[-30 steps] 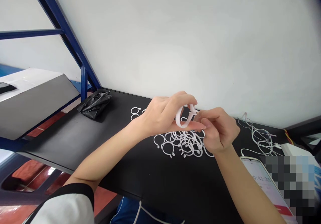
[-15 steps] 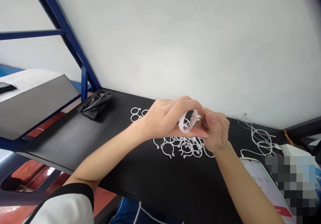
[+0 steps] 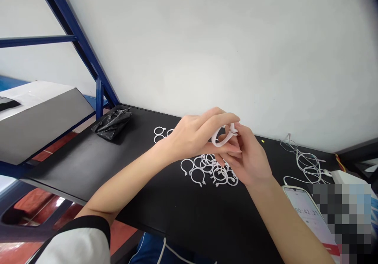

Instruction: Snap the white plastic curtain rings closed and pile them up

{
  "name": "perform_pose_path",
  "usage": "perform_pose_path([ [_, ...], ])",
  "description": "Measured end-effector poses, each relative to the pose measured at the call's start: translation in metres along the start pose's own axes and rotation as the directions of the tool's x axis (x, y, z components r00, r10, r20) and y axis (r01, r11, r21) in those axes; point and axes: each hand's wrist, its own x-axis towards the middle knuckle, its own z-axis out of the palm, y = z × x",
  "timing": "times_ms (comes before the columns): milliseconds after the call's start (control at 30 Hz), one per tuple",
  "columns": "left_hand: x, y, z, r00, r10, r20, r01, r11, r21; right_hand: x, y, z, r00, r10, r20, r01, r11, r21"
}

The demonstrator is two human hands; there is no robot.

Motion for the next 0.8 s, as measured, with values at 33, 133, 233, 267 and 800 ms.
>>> perform_pose_path([
  [33, -0.0001, 0.0000, -0.0010, 1.000, -0.014, 0.020, 0.014, 1.000, -0.001, -0.0007, 0.0000, 0.0007, 1.000, 0.002, -0.027, -0.002, 1.000, -0.011],
  [133, 0.0001, 0.0004, -0.0040, 0.998, -0.038, 0.056, 0.038, 0.999, 0.005, -0.0013, 0.0002, 0.0019, 0.996, 0.018, -0.092, -0.021, 0.999, -0.026],
  [233, 0.0011, 0.0013, -0.0052, 0.998, -0.042, 0.054, 0.041, 0.999, 0.019, -0.0007, -0.0003, 0.0017, 0.993, 0.021, -0.120, -0.025, 0.999, -0.032],
  [267, 0.0015, 0.0016, -0.0051, 0.998, -0.042, 0.050, 0.041, 0.999, 0.024, -0.0005, -0.0005, 0.0015, 0.992, 0.020, -0.123, -0.024, 0.999, -0.034],
  [800, -0.0005, 0.0000, -0.0047, 0.992, -0.071, 0.108, 0.070, 0.997, 0.019, 0.0003, -0.0013, -0.0035, 0.996, 0.039, -0.075, -0.049, 0.991, -0.124],
])
